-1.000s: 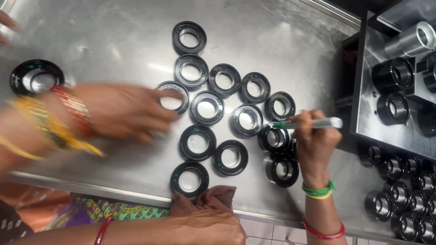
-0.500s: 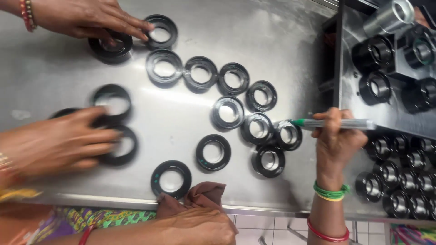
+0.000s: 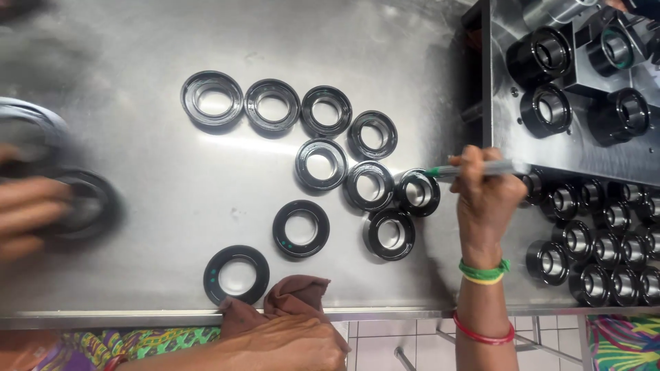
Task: Cleaning and marking circular black metal components on a production table.
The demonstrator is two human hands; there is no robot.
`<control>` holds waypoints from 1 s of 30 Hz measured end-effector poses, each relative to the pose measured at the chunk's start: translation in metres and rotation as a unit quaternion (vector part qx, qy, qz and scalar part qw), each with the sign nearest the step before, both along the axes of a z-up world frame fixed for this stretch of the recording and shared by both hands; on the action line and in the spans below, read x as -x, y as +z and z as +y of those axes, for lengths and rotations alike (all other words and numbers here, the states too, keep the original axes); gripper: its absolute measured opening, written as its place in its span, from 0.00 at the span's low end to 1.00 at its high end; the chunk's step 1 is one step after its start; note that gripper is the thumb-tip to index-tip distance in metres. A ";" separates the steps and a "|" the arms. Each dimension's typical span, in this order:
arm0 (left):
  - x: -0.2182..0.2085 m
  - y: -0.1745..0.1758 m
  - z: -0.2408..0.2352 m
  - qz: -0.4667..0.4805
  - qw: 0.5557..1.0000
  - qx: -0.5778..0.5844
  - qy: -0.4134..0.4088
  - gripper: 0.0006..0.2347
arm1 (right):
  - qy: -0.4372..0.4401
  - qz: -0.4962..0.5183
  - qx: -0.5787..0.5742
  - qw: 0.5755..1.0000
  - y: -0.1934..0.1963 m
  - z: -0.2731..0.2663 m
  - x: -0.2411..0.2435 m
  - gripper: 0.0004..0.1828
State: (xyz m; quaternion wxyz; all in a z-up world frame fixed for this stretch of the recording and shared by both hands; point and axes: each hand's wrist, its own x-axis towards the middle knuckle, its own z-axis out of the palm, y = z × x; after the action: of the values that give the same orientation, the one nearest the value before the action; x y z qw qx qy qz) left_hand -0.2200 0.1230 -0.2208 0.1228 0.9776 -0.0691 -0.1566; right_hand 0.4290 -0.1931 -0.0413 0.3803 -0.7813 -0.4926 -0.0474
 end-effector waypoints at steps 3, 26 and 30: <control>-0.051 0.079 -0.034 0.004 0.998 0.064 -0.002 0.08 | 0.012 0.098 -0.076 0.992 0.002 -0.014 0.008 0.18; -0.343 0.150 -0.284 -0.036 0.884 0.466 0.014 0.12 | 0.010 0.154 -0.214 0.965 0.003 -0.041 0.026 0.21; -0.358 0.141 -0.294 -0.121 0.875 0.468 0.022 0.14 | 0.066 0.065 -0.137 0.986 -0.008 -0.020 0.019 0.17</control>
State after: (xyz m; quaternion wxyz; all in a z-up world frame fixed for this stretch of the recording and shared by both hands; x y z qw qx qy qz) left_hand 0.1378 -0.1708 -0.0795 0.5599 0.8186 -0.1272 0.0159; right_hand 0.4100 -0.2128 -0.0492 0.5172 -0.6891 -0.5061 -0.0386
